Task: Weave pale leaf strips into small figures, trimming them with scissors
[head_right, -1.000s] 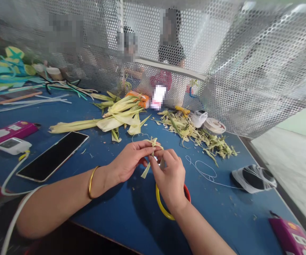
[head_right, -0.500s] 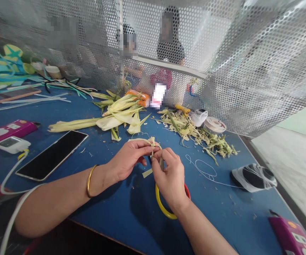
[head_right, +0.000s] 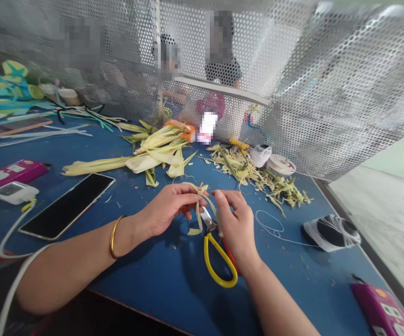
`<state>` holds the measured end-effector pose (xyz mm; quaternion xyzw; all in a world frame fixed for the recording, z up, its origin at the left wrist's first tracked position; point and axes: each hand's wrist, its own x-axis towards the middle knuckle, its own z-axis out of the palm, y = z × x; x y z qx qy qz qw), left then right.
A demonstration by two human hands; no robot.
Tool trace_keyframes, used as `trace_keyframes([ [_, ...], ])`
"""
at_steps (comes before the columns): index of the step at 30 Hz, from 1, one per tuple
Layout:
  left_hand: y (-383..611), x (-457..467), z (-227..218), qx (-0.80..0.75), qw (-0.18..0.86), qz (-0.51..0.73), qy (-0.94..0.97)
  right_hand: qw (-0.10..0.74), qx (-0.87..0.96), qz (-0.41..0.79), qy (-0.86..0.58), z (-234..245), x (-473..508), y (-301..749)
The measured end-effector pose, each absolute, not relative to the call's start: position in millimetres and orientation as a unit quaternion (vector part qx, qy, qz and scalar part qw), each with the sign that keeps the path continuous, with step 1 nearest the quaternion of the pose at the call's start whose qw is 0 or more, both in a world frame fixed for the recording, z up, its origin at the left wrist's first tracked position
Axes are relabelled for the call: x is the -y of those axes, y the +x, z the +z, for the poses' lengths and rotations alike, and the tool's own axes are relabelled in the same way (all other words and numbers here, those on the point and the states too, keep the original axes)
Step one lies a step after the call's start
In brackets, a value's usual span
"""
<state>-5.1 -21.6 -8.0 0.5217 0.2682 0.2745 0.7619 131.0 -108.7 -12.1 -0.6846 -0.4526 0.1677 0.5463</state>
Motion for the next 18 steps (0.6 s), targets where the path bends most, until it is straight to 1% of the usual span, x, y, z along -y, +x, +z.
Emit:
trace_keyframes([
  [5,-6.3,24.5,-10.4,-0.238,0.73,0.206,0.607,0.605,0.354,0.382,-0.603,-11.2,106.1,127.2],
  [7,-5.9,25.6,-12.2,-0.235,0.72,0.193,0.624,0.622,0.318,0.428,-0.573,-12.2,105.8,124.2],
  [8,-5.6,25.9,-13.0,-0.234,0.715,0.189,0.631,0.63,0.309,0.432,-0.566,-13.0,105.5,123.0],
  [11,-4.7,26.1,-14.3,-0.237,0.704,0.183,0.644,0.644,0.313,0.398,-0.573,-16.7,104.1,122.9],
  [14,-4.5,25.9,-14.1,-0.244,0.7,0.172,0.649,0.619,0.349,0.326,-0.623,-19.9,102.9,128.5],
  [18,-4.7,26.8,-13.7,-0.243,0.684,0.154,0.671,0.557,0.452,0.075,-0.693,-16.7,104.5,138.8],
])
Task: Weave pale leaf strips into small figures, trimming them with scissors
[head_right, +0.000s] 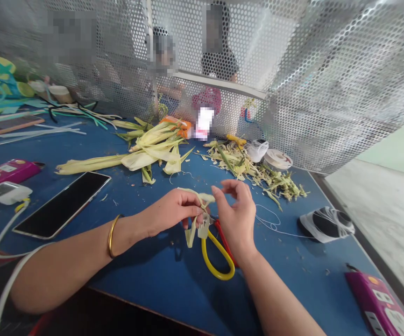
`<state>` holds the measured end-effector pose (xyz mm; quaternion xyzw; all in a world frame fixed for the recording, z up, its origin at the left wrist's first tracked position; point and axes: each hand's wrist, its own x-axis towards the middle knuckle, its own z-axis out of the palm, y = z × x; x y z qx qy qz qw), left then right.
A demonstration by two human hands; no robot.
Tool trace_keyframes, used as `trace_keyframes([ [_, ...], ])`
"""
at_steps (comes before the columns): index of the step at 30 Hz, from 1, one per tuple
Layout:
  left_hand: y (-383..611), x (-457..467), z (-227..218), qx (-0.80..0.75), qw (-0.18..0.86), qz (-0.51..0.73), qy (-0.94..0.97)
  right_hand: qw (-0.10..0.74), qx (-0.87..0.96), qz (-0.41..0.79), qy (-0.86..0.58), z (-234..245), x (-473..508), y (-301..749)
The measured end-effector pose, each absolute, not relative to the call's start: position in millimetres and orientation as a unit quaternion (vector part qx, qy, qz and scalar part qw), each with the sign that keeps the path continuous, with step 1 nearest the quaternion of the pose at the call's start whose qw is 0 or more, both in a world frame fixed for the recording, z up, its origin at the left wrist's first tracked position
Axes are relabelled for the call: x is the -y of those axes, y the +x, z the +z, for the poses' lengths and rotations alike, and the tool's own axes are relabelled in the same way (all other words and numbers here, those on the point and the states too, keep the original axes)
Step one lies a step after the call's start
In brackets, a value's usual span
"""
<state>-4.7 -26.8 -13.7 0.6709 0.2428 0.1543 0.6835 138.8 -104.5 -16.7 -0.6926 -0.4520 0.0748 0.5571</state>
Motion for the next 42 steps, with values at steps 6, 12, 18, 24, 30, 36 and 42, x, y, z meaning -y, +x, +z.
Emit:
trace_keyframes([
  [6,-3.4,29.5,-14.9,-0.237,0.644,0.143,0.713,0.47,0.536,0.183,-0.676,-10.8,107.4,136.3],
  [12,-5.3,29.4,-17.8,-0.226,0.627,0.122,0.735,0.571,0.398,0.355,-0.625,-14.5,106.1,128.9],
  [18,-6.9,27.9,-15.3,-0.215,0.608,0.109,0.756,0.596,0.363,0.387,-0.602,-16.8,105.2,125.4],
  [24,-6.4,28.7,-14.7,-0.219,0.593,0.098,0.768,0.598,0.36,0.379,-0.608,-22.0,105.7,120.8],
  [30,-6.8,27.3,-12.0,-0.232,0.702,0.122,0.662,0.535,0.458,0.326,-0.63,-15.5,102.9,137.8],
  [36,-12.1,13.4,-5.1,-0.258,0.811,0.141,0.505,0.426,0.584,0.271,-0.635,-10.0,100.9,157.4],
  [42,-11.6,14.9,-5.7,-0.301,0.794,0.185,0.494,0.408,0.592,0.259,-0.645,-10.2,104.0,156.3],
])
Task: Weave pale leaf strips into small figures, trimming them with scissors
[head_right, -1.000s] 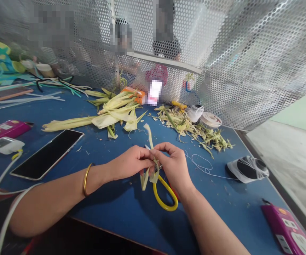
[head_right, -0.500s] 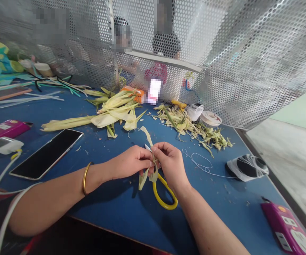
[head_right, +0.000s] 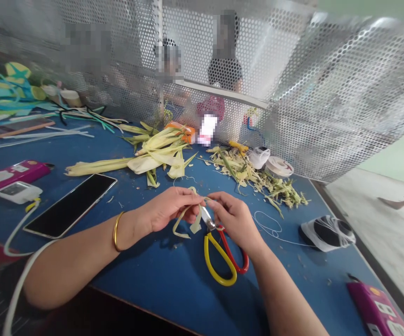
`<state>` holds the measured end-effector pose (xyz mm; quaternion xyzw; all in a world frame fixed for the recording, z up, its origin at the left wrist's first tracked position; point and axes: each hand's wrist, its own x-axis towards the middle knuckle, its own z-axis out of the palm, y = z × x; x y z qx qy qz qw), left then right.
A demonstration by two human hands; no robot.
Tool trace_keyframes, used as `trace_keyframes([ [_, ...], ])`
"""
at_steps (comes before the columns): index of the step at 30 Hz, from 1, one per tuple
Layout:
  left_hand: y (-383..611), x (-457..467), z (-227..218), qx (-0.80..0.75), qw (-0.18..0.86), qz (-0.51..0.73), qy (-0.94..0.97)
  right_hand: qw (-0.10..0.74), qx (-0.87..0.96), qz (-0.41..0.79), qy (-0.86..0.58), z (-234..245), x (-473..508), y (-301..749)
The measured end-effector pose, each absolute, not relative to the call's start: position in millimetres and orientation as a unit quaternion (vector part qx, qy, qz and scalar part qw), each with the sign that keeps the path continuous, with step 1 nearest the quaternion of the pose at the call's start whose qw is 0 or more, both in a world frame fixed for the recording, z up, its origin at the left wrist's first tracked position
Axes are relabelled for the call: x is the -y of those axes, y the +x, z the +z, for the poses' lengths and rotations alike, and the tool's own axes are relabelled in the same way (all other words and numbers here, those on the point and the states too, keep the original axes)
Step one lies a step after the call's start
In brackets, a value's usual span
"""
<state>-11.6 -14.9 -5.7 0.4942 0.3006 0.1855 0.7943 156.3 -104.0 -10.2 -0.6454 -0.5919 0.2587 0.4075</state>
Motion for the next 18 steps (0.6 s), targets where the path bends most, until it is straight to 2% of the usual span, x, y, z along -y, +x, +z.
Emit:
trace_keyframes([
  [4,-11.3,16.7,-3.5,-0.325,0.762,0.211,0.518,0.438,0.573,0.19,-0.666,-9.1,105.0,159.2],
  [12,-13.2,2.1,-0.7,-0.359,0.749,0.247,0.5,0.486,0.519,0.155,-0.685,-5.5,102.4,184.0],
  [14,-12.5,1.3,-0.8,-0.369,0.741,0.252,0.501,0.495,0.499,0.08,-0.706,-5.3,103.4,186.4],
  [17,-10.8,1.8,-1.9,-0.367,0.759,0.265,0.467,0.486,0.502,-0.101,-0.708,-6.1,105.3,179.2],
  [18,-10.2,2.1,-2.6,-0.359,0.775,0.269,0.446,0.479,0.524,-0.123,-0.694,-7.2,105.6,173.6],
])
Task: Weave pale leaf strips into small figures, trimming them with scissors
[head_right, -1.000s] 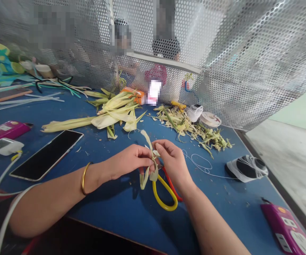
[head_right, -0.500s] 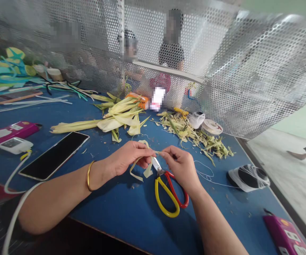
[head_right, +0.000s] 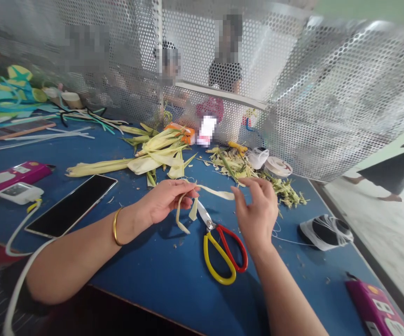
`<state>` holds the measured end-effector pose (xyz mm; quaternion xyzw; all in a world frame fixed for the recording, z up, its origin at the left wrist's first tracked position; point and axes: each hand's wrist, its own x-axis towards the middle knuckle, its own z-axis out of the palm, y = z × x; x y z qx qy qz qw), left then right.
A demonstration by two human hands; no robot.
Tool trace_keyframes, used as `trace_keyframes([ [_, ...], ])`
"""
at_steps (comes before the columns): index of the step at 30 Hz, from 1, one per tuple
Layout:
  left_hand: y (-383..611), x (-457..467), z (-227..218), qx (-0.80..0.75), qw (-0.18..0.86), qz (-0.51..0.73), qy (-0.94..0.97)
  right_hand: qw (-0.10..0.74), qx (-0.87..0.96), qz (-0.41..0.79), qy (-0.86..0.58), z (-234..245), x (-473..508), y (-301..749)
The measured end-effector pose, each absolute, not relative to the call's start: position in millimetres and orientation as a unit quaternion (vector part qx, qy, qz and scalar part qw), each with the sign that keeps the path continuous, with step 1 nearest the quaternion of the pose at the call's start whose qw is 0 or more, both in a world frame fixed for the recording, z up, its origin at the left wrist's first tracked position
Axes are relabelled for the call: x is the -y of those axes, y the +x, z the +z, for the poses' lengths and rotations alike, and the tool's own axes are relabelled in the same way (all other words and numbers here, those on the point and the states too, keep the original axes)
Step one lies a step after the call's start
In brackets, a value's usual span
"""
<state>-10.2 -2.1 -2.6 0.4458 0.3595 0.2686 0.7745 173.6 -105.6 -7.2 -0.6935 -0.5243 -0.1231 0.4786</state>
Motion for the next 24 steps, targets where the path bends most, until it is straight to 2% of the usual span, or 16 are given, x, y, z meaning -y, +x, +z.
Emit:
trace_keyframes([
  [1,-9.7,2.2,-3.4,-0.35,0.79,0.271,0.425,0.472,0.553,-0.109,-0.678,-9.1,105.5,166.6],
  [4,-8.5,2.5,-6.0,-0.328,0.823,0.262,0.383,0.462,0.607,0.115,-0.636,-18.6,103.5,141.9],
  [9,-7.5,1.7,-7.8,-0.322,0.831,0.254,0.375,0.491,0.501,0.392,-0.595,-26.8,102.0,124.7],
  [11,-7.5,1.3,-7.1,-0.33,0.807,0.285,0.397,0.513,0.46,0.417,-0.593,-23.0,103.2,132.0],
  [12,-7.6,1.5,-6.6,-0.334,0.789,0.301,0.417,0.522,0.451,0.387,-0.612,-20.8,103.6,137.4],
  [16,-8.0,8.7,-5.2,-0.333,0.72,0.28,0.54,0.509,0.49,0.084,-0.703,-17.2,103.0,155.8],
  [18,-7.7,15.7,-6.1,-0.307,0.703,0.22,0.603,0.48,0.532,0.039,-0.697,-18.4,102.2,156.6],
  [20,-7.0,23.1,-8.7,-0.269,0.697,0.153,0.647,0.459,0.556,0.142,-0.678,-19.6,102.0,151.2],
  [24,-5.5,32.4,-17.3,-0.237,0.688,0.079,0.681,0.458,0.474,0.462,-0.594,-18.9,104.0,133.7],
])
